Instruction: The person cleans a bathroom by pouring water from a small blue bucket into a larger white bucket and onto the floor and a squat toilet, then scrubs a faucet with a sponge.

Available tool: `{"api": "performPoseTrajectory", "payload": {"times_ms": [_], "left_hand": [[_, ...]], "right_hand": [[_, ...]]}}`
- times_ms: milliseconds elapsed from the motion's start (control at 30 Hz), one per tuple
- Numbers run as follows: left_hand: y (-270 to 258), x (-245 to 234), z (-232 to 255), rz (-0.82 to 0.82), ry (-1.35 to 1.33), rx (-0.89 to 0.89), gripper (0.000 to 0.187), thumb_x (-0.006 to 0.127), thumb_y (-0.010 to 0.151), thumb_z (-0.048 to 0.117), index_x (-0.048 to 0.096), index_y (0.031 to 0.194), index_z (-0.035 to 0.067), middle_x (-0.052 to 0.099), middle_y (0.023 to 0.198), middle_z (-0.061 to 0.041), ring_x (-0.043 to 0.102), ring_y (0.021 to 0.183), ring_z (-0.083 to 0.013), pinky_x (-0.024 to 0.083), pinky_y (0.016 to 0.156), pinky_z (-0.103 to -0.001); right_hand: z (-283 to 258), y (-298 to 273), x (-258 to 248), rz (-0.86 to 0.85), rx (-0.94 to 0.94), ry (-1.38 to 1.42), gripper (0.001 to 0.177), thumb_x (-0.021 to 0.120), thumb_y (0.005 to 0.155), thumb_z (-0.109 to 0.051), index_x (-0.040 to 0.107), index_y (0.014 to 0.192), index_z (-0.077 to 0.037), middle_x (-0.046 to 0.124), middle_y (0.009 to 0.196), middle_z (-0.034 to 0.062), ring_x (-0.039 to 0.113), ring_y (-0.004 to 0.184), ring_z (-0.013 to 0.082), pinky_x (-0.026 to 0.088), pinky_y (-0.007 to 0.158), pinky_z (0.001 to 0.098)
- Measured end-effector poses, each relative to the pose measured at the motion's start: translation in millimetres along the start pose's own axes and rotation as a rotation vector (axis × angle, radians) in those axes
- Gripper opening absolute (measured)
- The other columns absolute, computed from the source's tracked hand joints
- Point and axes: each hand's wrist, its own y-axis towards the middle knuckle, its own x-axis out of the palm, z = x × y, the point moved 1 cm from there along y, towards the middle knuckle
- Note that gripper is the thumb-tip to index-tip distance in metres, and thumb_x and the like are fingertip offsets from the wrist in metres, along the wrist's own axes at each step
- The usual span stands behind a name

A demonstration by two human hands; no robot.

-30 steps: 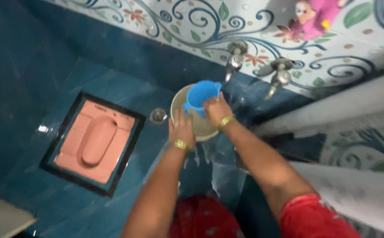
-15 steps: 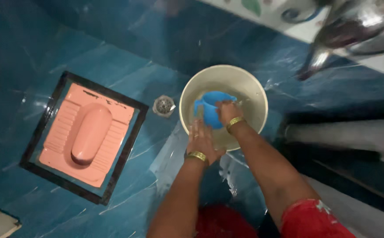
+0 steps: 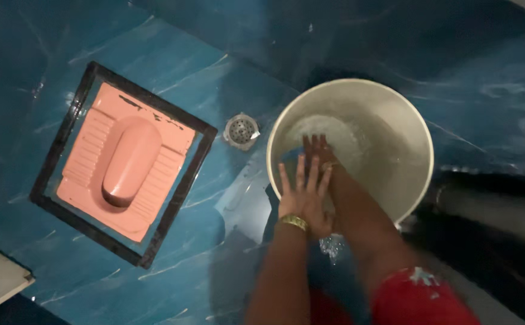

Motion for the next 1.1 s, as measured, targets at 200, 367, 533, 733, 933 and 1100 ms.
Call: {"api": "performPoseTrajectory", "payload": {"times_ms": [200,367,533,733,933,1100], "left_hand": [[-0.6,1.3,1.7,-0.012,0.007,0.029,0.107,0.058,0.080,0.057,0.004,0.163,0.017,-0.004,0.171,-0.015,-0.014,0.155,-0.0415,-0.012,0.113,-0.074],[-0.1,4.9,2.2,0.054,0.014,0.027,0.106,0.060,0.080,0.055,0.008,0.164,0.017,0.002,0.171,-0.016,-0.010,0.156,-0.0424,-0.011,0.114,-0.074],[0.1,3.4,3.5,0.016,0.050,0.030,0.110,0.059,0.080,0.062,0.004,0.164,0.017,0.000,0.171,-0.014,-0.009,0.156,-0.0409,-0.010,0.115,-0.072],[1.5,-3.2,-1.2,0.037,0.096,0.035,0.111,0.058,0.083,0.065,0.000,0.164,0.016,-0.007,0.171,-0.014,-0.012,0.156,-0.0425,-0.009,0.115,-0.074],[0.7,7.8,-3.3,0.191,-0.017,0.025,0.124,0.066,0.077,0.065,-0.001,0.162,0.005,-0.004,0.171,-0.019,-0.007,0.157,-0.0407,-0.001,0.121,-0.068],[-42.0,57.4,19.2,0.612,-0.609,-0.055,0.121,0.076,0.075,0.053,0.008,0.158,-0.003,0.012,0.164,-0.029,0.012,0.153,-0.0468,0.005,0.119,-0.067]], "right_hand": [[-2.8,31.5,29.2,-0.105,-0.075,-0.236,0.064,0.053,0.096,-0.034,0.038,0.151,-0.005,0.036,0.156,0.0220,0.027,0.148,0.0446,0.019,0.119,0.0608],[11.1,22.6,45.1,0.013,-0.043,-0.131,0.054,0.055,0.094,-0.032,0.049,0.144,-0.010,0.049,0.146,0.0186,0.041,0.140,0.0398,0.028,0.117,0.0598],[29.6,9.0,20.5,0.237,-0.046,-0.153,0.046,0.057,0.093,-0.030,0.060,0.137,-0.016,0.062,0.137,0.0153,0.054,0.132,0.0351,0.037,0.114,0.0588],[25.2,-57.5,-42.6,0.385,0.153,0.108,0.027,0.073,0.079,-0.019,0.069,0.106,-0.018,0.072,0.111,0.0096,0.068,0.109,0.0334,0.033,0.109,0.0661],[-9.0,-154.8,-97.7,0.863,0.072,0.246,0.012,0.073,0.076,-0.012,0.070,0.087,-0.014,0.073,0.094,0.0111,0.068,0.102,0.0335,0.029,0.121,0.0650],[-27.3,-244.6,-121.9,0.974,-0.050,0.235,0.020,0.070,0.069,-0.003,0.070,0.088,-0.012,0.074,0.095,0.0105,0.070,0.101,0.0310,0.023,0.120,0.0704]]}}
